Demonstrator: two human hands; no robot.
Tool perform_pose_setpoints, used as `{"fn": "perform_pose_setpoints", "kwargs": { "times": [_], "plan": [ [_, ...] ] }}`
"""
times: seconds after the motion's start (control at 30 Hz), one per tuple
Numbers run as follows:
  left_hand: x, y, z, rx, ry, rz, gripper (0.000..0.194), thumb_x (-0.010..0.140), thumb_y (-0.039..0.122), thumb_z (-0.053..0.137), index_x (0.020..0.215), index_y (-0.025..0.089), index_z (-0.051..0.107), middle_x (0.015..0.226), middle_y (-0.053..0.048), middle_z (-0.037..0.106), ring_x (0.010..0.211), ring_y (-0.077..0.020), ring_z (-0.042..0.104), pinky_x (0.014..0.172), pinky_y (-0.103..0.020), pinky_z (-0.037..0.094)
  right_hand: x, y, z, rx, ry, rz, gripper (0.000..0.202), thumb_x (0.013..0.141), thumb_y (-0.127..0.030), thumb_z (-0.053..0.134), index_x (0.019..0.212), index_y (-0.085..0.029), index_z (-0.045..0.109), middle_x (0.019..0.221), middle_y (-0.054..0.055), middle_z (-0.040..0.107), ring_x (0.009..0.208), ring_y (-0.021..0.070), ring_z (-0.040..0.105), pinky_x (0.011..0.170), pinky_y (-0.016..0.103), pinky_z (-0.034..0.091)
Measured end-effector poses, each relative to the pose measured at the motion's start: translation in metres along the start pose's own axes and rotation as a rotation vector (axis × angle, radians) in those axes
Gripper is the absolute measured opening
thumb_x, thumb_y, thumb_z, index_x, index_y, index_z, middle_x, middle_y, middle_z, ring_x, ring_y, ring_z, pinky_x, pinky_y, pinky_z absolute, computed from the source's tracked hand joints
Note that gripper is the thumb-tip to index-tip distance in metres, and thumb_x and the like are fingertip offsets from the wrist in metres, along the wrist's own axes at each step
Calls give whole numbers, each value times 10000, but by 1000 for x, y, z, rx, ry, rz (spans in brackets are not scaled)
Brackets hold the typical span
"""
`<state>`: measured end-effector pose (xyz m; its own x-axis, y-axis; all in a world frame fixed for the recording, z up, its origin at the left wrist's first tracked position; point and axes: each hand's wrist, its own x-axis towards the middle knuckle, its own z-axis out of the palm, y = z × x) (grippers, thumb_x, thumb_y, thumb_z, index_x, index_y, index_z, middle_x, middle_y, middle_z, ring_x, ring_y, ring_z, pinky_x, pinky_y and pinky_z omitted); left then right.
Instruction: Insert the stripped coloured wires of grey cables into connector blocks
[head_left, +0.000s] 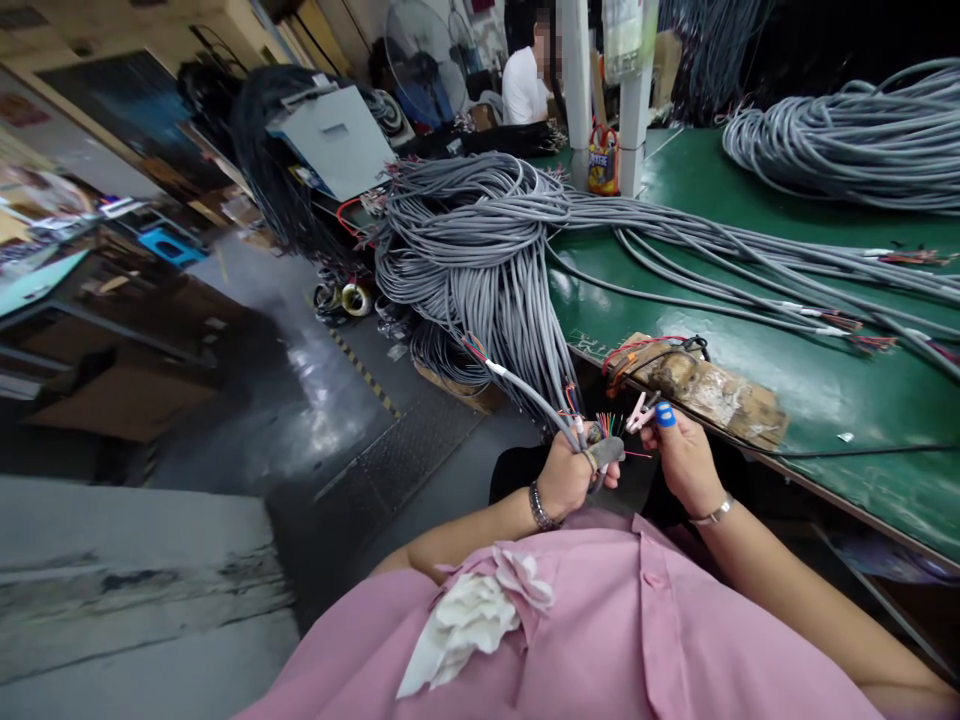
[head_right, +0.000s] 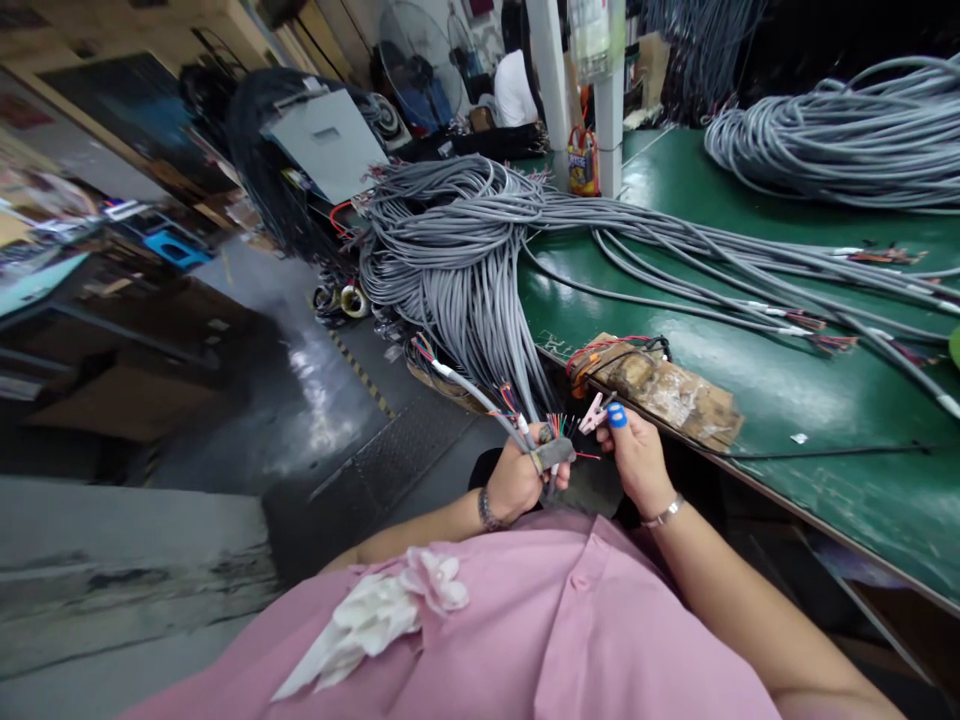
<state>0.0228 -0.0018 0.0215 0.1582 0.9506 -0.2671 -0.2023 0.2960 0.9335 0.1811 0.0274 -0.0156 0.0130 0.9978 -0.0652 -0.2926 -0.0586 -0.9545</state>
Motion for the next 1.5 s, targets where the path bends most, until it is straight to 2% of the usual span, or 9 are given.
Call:
{"fn": "perform_pose_setpoints", "kwargs": {
  "times": [0.17,0.27,0.43,0.67,0.83,0.93,1.1,1.3,1.5],
  "plan": [
    [3,-5,1,10,-1,11,382,676,473,713,619,125,567,499,-12,581,382,-94,520,381,-204,396,6,1,8,348,-85,221,388,774,-587,617,786,-207,695,698,24,606,597,129,515,531,248,461],
    [4,-9,1,15,-1,12,363,692,453,710,632,127,564,503,-5,580,384,-89,517,385,-201,405,8,1,11,444,-36,247,317,761,-513,680,833,-206,709,759,27,638,635,121,536,534,216,474],
    [5,-10,1,39,-8,31,348,706,430,705,633,130,544,498,-3,578,382,-82,510,380,-188,400,7,2,11,478,-11,253,293,763,-477,695,857,-200,716,763,21,651,646,114,548,547,197,482],
    [-4,-12,-5,20,3,37,339,709,428,713,670,123,570,502,-4,587,391,-96,528,380,-196,408,3,6,2,545,-124,362,462,800,-641,536,855,-208,689,749,23,640,616,120,543,566,223,482],
    [-10,-15,-11,63,62,126,324,749,428,689,711,130,569,542,-5,610,426,-101,560,415,-204,456,2,-1,-4,500,-227,378,519,817,-678,459,890,-214,678,794,35,636,635,129,543,573,236,475],
    [-8,-10,-10,112,111,211,328,749,434,691,723,138,551,559,-1,619,442,-102,571,435,-210,482,2,-7,-4,448,-264,354,424,815,-600,548,924,-211,675,822,34,628,643,125,533,580,237,472],
    [-3,2,-4,190,171,348,327,743,438,693,726,146,546,547,11,604,439,-95,564,437,-200,484,0,-9,-1,346,-185,249,227,813,-410,658,844,-186,668,706,3,579,606,105,493,563,218,444],
    [7,-3,-1,286,224,441,275,744,392,699,701,158,560,554,8,600,468,-110,585,467,-206,487,2,0,3,386,-154,281,358,815,-536,600,817,-187,678,745,26,631,616,117,530,562,230,463],
    [9,-17,-4,421,223,479,217,759,351,686,729,166,576,588,1,608,529,-119,591,525,-216,485,7,6,7,521,-52,331,288,752,-479,705,878,-220,705,785,9,686,699,122,609,596,207,491]
  ]
}}
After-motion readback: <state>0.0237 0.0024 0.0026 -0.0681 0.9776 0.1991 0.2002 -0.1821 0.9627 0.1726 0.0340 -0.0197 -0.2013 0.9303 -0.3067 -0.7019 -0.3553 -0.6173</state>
